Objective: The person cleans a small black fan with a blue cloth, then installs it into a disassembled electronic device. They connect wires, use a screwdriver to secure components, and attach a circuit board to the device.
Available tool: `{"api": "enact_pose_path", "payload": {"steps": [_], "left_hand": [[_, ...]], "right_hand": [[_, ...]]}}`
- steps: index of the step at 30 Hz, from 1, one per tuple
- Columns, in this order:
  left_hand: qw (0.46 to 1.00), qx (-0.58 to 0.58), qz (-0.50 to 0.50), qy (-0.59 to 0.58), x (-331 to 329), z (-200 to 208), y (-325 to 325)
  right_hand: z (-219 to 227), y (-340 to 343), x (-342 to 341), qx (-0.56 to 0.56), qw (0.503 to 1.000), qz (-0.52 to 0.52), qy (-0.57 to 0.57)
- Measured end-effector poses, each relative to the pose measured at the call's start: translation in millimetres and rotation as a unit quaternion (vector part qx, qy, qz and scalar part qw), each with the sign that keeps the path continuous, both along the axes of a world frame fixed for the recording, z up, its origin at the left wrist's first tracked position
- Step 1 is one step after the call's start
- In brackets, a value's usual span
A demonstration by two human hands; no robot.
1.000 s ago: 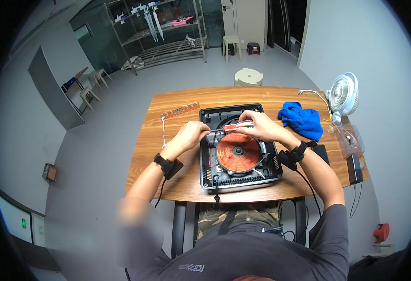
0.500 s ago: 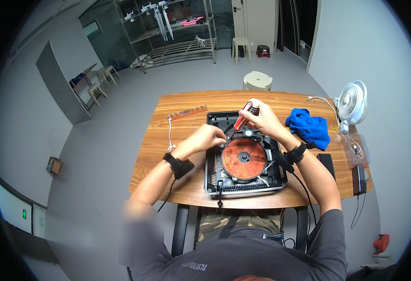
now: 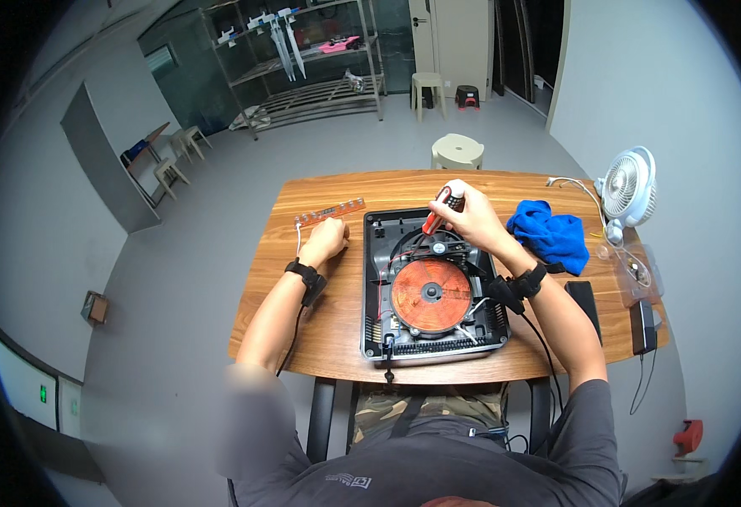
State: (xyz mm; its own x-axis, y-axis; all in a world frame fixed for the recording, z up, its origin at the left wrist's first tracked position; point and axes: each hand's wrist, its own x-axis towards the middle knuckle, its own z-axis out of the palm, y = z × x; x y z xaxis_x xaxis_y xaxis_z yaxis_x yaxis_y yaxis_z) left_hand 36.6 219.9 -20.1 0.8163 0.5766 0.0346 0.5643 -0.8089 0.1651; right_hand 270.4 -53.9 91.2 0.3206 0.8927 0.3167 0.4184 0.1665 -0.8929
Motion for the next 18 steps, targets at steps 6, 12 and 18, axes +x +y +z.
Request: {"api": "enact_pose_path", "payload": {"steps": [6, 12, 18], "left_hand": [[0.997, 0.079, 0.02, 0.015, 1, -27, 18], [0.997, 0.08, 0.004, 0.008, 12, -20, 3], [0.991, 0.046, -0.057, -0.115, 12, -4, 1]], "right_hand": [[13, 0, -9, -0.006, 0.999, 0.028, 0.026], [3, -2, 7, 0.011, 1.0, -0.004, -0.021], [4, -4, 12, 0.001, 1.0, -0.009, 0.006]]}}
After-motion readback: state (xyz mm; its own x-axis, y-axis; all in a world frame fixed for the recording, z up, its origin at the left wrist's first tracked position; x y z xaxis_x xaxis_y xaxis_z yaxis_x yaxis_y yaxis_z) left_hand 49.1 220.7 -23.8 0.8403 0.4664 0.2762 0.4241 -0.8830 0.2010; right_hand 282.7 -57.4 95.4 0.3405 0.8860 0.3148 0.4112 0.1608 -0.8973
